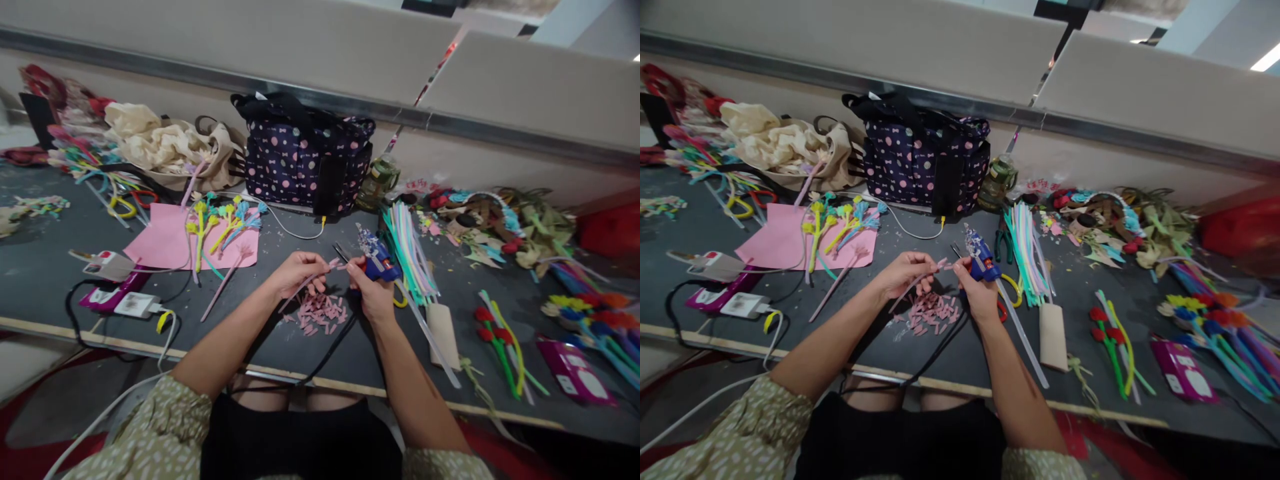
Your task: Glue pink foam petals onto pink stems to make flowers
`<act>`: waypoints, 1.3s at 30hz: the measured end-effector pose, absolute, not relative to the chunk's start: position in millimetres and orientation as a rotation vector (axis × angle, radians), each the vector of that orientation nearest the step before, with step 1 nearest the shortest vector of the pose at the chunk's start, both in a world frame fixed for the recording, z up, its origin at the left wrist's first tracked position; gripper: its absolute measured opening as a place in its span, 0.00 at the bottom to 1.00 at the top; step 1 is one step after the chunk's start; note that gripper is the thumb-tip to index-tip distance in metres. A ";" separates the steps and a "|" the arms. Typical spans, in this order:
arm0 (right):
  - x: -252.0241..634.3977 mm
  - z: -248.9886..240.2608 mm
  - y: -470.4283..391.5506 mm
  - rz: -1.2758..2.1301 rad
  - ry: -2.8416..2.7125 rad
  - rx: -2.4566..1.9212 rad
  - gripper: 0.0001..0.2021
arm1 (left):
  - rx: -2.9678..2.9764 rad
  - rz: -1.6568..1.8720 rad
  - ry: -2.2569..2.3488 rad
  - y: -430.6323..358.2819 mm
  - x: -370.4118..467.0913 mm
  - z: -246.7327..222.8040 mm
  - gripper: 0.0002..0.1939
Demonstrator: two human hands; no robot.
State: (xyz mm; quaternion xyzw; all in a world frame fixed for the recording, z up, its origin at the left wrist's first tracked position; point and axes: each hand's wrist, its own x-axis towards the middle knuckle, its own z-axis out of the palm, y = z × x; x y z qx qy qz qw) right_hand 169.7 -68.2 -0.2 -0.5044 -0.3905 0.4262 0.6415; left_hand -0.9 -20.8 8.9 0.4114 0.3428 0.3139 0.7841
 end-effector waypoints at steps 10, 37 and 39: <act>172.7 -2.8 -68.9 0.971 -0.948 -1.192 0.13 | 0.923 0.660 0.760 -23.6 0.4 11.8 0.15; 172.8 -9.5 -65.5 0.903 -1.010 -1.283 0.14 | 0.971 0.618 0.788 -24.0 1.0 11.5 0.11; 172.5 -8.6 -65.6 0.907 -1.010 -1.288 0.14 | 0.973 0.620 0.788 -24.2 1.2 11.9 0.11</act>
